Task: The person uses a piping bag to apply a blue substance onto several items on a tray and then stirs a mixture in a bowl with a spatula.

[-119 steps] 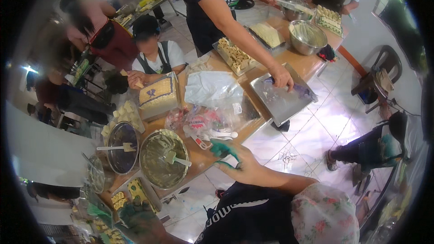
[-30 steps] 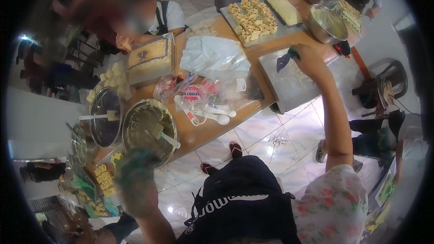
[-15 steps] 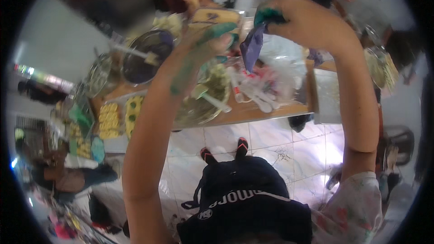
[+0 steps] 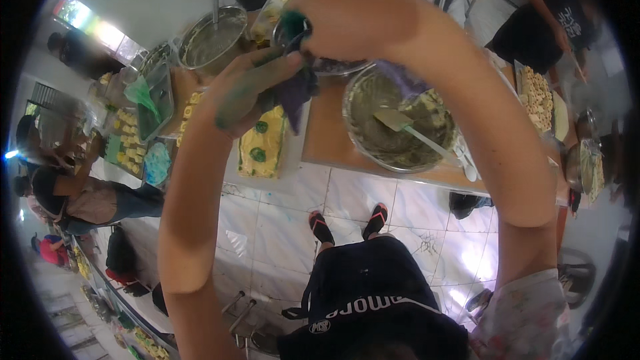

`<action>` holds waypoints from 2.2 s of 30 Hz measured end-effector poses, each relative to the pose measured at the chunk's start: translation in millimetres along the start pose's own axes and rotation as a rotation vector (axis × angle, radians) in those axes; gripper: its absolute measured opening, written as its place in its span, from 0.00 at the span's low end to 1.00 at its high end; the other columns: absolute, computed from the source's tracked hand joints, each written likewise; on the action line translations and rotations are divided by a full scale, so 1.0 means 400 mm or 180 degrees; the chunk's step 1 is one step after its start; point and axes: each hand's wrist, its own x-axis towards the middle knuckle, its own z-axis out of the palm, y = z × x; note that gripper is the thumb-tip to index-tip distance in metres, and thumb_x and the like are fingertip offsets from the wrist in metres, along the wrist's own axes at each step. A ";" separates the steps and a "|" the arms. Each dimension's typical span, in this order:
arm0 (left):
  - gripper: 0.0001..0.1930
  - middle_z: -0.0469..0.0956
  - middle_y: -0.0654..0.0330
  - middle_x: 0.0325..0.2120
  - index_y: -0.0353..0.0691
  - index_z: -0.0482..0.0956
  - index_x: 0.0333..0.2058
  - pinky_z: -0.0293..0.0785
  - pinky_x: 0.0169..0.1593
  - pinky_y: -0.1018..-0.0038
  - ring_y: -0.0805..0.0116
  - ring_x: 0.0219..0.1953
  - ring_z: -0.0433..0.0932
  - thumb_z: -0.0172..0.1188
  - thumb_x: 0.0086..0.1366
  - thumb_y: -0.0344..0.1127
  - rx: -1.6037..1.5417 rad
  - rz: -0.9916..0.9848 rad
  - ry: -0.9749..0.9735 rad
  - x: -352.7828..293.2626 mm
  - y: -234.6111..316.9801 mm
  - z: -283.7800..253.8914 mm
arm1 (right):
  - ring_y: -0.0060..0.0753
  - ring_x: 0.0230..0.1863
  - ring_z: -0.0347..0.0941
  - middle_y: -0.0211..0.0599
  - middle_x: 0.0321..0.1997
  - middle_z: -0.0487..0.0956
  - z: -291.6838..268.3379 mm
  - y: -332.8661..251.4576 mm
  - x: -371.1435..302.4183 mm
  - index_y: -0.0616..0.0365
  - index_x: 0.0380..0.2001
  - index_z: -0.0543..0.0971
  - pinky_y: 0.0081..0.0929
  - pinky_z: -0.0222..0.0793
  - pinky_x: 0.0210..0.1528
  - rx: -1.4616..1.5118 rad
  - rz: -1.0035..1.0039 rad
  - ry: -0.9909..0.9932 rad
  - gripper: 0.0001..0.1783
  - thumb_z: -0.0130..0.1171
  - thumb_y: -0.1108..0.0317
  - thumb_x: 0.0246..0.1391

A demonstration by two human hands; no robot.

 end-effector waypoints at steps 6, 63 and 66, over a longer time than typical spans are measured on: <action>0.15 0.74 0.58 0.26 0.30 0.70 0.35 0.71 0.35 0.73 0.66 0.28 0.75 0.57 0.54 0.37 -0.0743 0.0149 0.0200 -0.038 -0.087 -0.185 | 0.47 0.26 0.71 0.48 0.22 0.74 0.127 -0.085 0.155 0.64 0.24 0.75 0.35 0.64 0.28 0.0285 -0.0617 0.0397 0.10 0.53 0.72 0.33; 0.04 0.72 0.62 0.23 0.33 0.71 0.28 0.67 0.31 0.80 0.75 0.26 0.70 0.53 0.52 0.27 0.0142 0.0578 0.1220 0.160 -0.322 -0.337 | 0.48 0.32 0.71 0.50 0.27 0.74 0.424 0.001 0.321 0.64 0.25 0.74 0.36 0.66 0.35 0.0040 -0.0197 0.0625 0.10 0.54 0.69 0.40; 0.04 0.71 0.62 0.21 0.33 0.71 0.25 0.66 0.27 0.80 0.76 0.23 0.69 0.52 0.52 0.28 -0.0206 0.0557 0.1300 0.165 -0.323 -0.338 | 0.49 0.31 0.71 0.50 0.25 0.74 0.431 0.001 0.324 0.64 0.26 0.74 0.36 0.66 0.34 0.0132 -0.0144 0.0707 0.10 0.54 0.69 0.40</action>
